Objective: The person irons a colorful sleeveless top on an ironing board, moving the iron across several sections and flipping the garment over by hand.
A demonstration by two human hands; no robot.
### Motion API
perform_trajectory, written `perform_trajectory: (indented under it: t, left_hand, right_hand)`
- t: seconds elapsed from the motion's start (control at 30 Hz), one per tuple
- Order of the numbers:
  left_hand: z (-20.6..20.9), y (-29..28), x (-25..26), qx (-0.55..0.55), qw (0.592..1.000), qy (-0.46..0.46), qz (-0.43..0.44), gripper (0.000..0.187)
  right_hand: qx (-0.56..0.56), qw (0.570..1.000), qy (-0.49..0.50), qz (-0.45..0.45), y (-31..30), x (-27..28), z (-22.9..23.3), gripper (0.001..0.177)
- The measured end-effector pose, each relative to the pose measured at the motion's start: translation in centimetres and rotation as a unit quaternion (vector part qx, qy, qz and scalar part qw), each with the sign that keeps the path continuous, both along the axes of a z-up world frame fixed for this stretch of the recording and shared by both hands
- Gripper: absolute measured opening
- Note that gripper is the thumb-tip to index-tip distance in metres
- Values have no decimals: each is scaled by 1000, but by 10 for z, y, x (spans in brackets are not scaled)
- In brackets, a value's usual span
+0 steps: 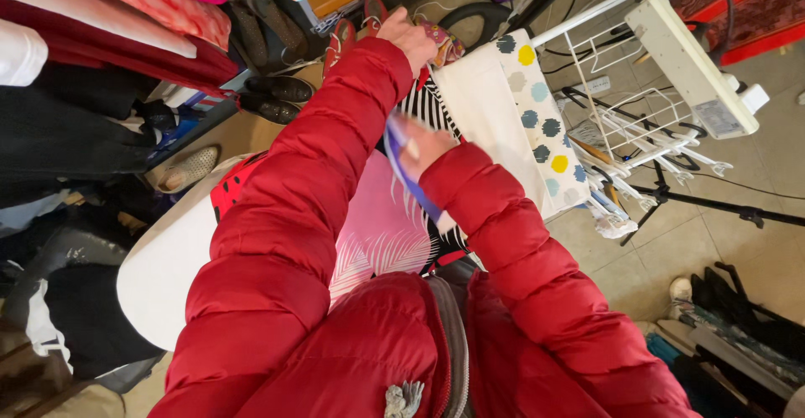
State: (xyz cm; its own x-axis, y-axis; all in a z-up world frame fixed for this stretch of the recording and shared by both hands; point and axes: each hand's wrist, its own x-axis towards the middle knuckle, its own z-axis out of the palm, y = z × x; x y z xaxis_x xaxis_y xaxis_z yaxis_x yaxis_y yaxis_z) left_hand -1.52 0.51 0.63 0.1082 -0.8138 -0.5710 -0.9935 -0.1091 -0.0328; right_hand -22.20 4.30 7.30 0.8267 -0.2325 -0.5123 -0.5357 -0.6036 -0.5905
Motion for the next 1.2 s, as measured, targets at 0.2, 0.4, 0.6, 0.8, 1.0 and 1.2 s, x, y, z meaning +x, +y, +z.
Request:
perform_trajectory:
  t: [0.2,0.4,0.6,0.8,1.0,1.2]
  left_hand:
    - [16,5,-2,11,999,15,31,29]
    - [35,22,9,-128,983,26,128,25]
    - [61,95,21,-334,902,3,273,25]
    - [100,231,-21,-338,836,109,418,22]
    - [42,442,-78,-443,726,-65,522,12]
    - [-69,659,-202,-118,642,-126,747,57]
  right_hand:
    - [-3,1000,17,-24,7,1,24,65]
    - [66,995,-48,55,5,-5,-2,65]
    - [19,996,-32,-80,-18,5,-8,63]
    - [18,998,44,35,3,-11,13,61]
    - [-65,997,21,-31,-29,-6,-33,62]
    - [10,1000,-5,16,26,-36,48,61]
